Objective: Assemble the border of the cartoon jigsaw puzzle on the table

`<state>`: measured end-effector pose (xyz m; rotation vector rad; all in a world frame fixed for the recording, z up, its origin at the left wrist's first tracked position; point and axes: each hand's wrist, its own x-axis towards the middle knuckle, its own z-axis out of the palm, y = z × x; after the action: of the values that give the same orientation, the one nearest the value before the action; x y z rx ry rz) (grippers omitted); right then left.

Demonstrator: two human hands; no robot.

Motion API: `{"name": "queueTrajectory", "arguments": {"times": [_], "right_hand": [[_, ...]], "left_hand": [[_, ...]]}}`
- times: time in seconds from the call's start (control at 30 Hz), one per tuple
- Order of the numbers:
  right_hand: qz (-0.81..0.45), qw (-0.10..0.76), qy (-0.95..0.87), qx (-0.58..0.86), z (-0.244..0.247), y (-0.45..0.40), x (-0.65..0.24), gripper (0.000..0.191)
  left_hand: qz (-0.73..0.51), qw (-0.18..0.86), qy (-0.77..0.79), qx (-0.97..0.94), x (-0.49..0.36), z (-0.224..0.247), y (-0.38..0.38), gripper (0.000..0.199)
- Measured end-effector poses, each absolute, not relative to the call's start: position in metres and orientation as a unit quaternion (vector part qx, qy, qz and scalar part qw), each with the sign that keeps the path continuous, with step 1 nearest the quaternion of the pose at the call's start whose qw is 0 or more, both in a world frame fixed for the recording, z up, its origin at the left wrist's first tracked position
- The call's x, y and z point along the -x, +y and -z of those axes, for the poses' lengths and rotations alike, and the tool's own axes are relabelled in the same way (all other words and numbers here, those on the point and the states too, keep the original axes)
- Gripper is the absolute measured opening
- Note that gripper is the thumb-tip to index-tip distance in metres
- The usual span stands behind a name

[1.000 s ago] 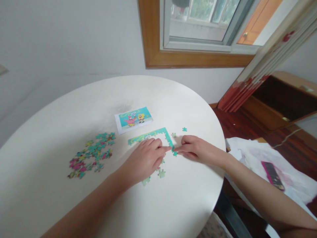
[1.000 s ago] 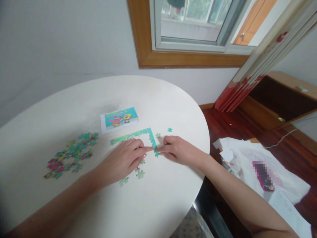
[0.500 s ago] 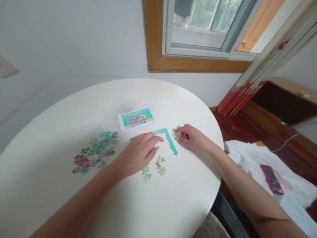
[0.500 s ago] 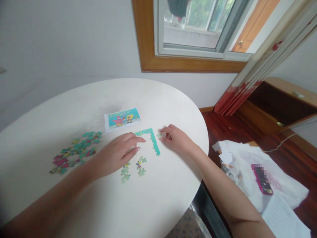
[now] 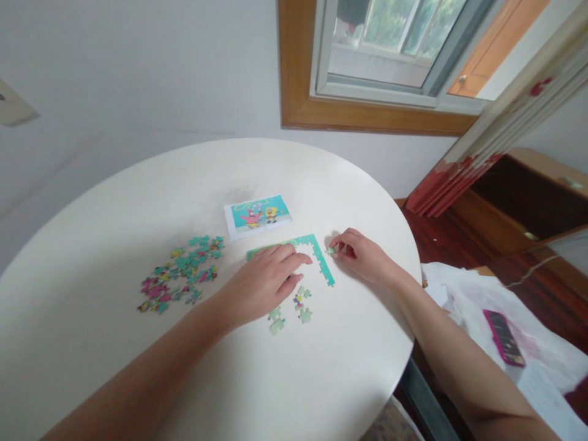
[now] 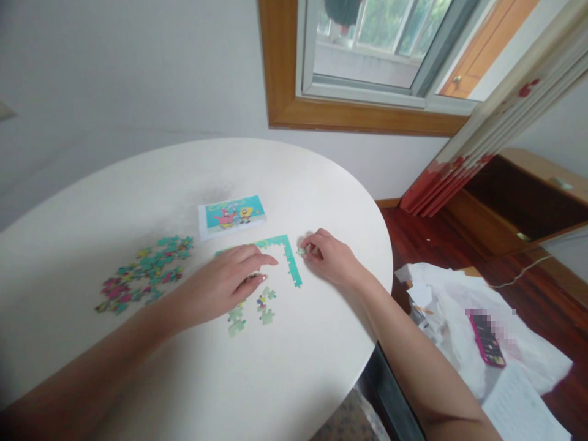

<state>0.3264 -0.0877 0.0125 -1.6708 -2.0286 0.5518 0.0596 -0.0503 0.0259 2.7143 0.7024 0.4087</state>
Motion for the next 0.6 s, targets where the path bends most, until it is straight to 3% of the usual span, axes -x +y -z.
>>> {"name": "queueTrajectory", "arguments": {"times": [0.27,0.47,0.6], "right_hand": [[-0.224,0.265,-0.717,0.605,-0.011,-0.092,-0.325,0.018],[-0.335,0.311,-0.681,0.572,-0.023,-0.103,-0.323,0.005],[-0.417,0.295,-0.676,0.531,-0.026,-0.121,-0.324,0.01]], "left_hand": [[-0.135,0.156,0.24,-0.949,-0.062,-0.025,-0.051,0.025],[-0.128,0.154,0.238,-0.95,-0.063,-0.024,-0.054,0.026],[-0.121,0.154,0.219,-0.956,-0.066,-0.025,-0.059,0.028]]}}
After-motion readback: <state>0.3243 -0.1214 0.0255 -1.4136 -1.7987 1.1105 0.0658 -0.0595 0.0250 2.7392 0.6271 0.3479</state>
